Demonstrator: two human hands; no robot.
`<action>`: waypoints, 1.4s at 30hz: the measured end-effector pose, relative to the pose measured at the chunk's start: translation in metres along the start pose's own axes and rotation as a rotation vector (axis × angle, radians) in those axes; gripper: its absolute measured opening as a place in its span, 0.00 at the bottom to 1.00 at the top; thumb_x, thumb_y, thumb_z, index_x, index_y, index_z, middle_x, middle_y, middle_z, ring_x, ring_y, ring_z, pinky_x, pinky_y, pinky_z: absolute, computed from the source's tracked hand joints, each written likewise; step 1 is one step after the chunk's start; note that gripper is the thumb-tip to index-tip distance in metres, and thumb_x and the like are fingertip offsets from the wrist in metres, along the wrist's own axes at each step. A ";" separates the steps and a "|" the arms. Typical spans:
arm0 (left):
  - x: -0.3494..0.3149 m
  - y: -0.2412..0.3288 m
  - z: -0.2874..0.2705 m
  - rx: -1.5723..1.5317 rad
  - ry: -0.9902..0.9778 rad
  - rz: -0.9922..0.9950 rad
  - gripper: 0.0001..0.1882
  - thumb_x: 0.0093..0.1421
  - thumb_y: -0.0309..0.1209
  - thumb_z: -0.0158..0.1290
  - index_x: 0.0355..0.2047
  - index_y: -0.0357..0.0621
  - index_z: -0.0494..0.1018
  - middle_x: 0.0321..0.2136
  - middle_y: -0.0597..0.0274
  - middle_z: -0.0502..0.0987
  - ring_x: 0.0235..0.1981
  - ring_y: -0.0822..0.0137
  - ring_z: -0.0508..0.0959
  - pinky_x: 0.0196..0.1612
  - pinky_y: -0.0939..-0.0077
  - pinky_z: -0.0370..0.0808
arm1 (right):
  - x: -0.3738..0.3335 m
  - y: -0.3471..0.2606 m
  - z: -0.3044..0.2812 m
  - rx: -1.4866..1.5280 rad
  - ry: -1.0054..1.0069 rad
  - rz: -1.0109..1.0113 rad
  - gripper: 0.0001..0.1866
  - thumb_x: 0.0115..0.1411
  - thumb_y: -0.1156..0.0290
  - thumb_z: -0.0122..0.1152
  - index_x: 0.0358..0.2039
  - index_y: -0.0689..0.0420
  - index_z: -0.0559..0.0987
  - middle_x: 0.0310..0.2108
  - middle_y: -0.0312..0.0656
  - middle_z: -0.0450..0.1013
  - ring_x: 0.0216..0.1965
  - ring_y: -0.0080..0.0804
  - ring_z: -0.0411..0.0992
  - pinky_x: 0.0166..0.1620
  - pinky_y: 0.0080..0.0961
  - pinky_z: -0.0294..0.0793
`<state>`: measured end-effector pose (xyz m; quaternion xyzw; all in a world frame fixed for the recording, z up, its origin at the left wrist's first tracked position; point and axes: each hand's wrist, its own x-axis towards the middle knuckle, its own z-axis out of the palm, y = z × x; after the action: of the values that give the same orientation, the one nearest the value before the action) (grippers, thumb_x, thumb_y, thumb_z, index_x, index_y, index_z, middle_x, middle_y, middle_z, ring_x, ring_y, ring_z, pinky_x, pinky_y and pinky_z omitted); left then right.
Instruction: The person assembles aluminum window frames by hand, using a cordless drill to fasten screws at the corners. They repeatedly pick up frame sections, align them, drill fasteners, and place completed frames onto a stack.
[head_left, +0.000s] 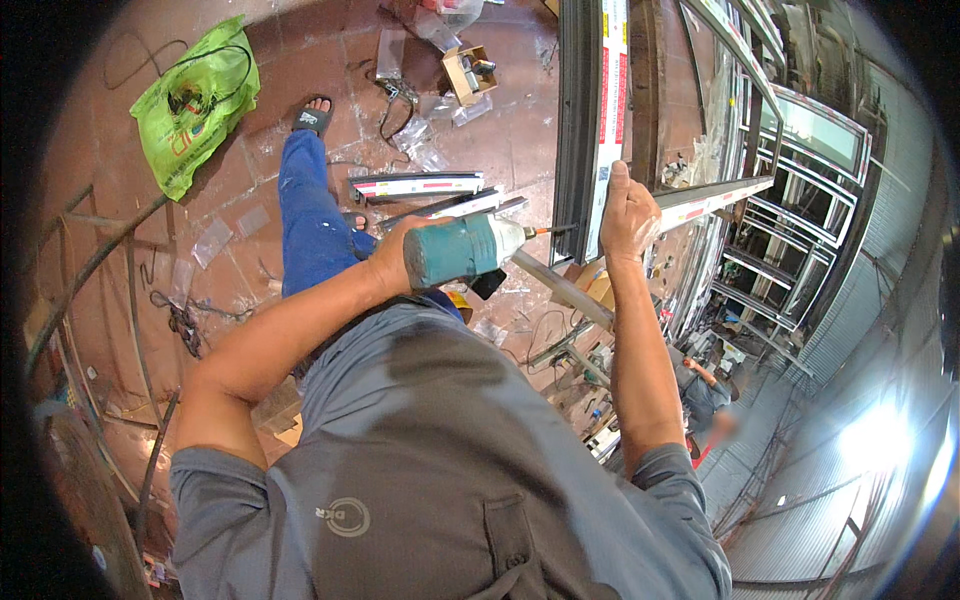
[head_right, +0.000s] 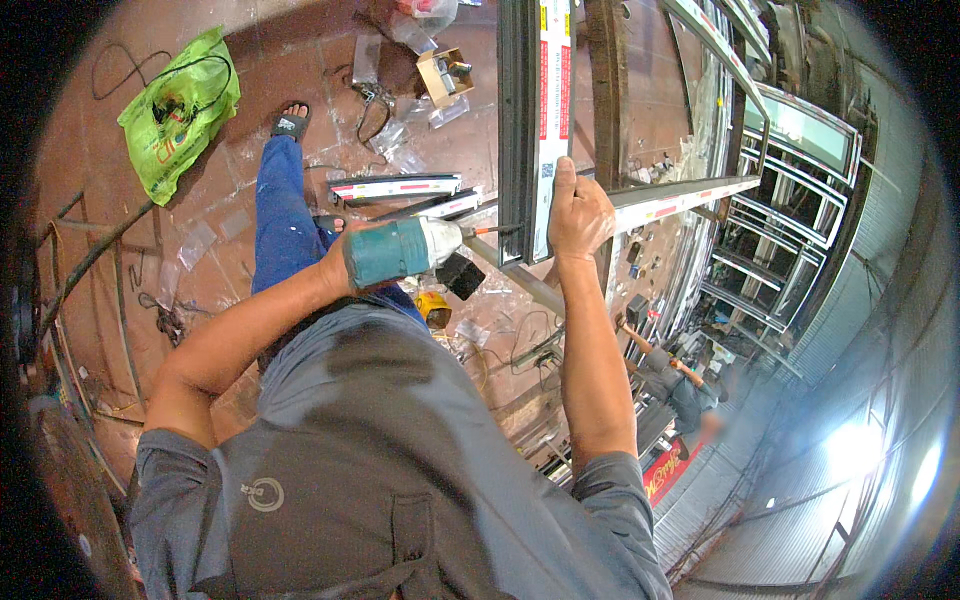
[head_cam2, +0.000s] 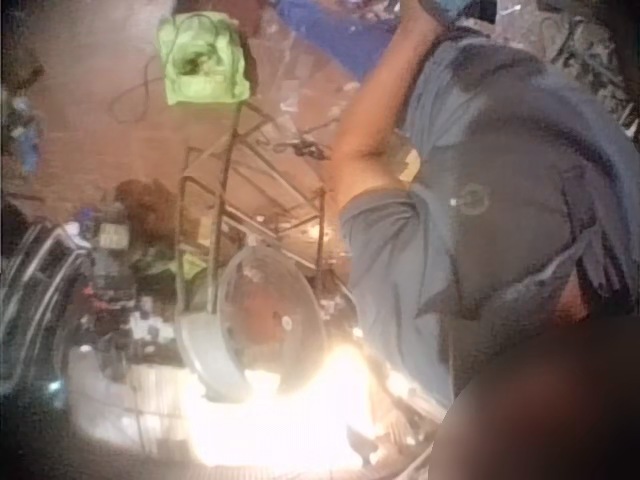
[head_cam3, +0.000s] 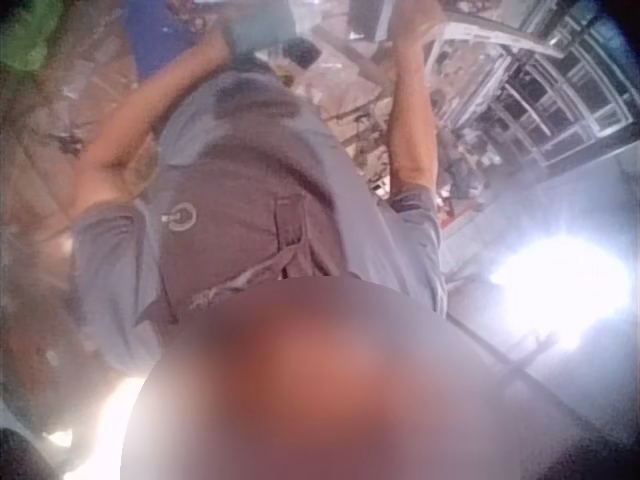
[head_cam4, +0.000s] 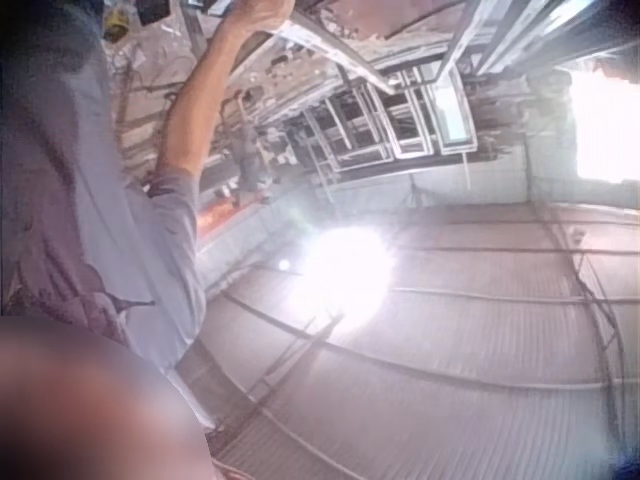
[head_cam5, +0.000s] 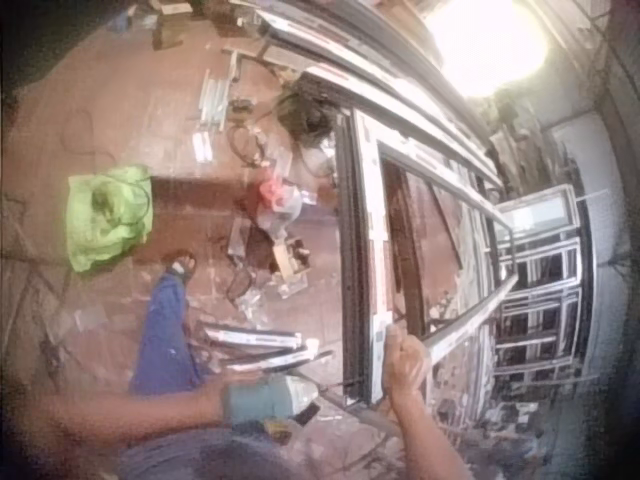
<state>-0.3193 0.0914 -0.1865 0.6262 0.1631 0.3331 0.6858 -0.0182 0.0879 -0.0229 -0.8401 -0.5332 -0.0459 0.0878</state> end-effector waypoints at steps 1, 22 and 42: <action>0.000 0.002 -0.008 0.217 -0.123 0.036 0.19 0.54 0.37 0.69 0.44 0.44 0.81 0.41 0.55 0.84 0.37 0.52 0.84 0.45 0.65 0.80 | 0.001 0.004 0.002 -0.005 -0.005 -0.010 0.37 0.73 0.44 0.52 0.19 0.67 0.75 0.18 0.54 0.67 0.19 0.45 0.64 0.29 0.47 0.63; -0.055 0.030 -0.168 -0.640 0.839 -0.682 0.12 0.66 0.40 0.62 0.43 0.48 0.76 0.26 0.66 0.74 0.23 0.73 0.72 0.31 0.73 0.73 | -0.139 -0.055 -0.044 -0.054 0.048 0.094 0.24 0.66 0.57 0.67 0.60 0.50 0.81 0.23 0.46 0.78 0.21 0.42 0.75 0.28 0.38 0.73; -0.131 -0.037 -0.375 -0.908 1.383 -0.931 0.18 0.67 0.49 0.59 0.39 0.49 0.70 0.32 0.64 0.73 0.33 0.64 0.73 0.44 0.59 0.77 | -0.139 -0.061 0.003 0.714 0.545 1.111 0.24 0.66 0.45 0.65 0.36 0.56 0.79 0.26 0.35 0.71 0.25 0.25 0.67 0.41 0.33 0.72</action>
<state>-0.6453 0.2858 -0.3085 -0.1641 0.6211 0.3549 0.6792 -0.1327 -0.0097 -0.0434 -0.8661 0.0319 -0.0252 0.4982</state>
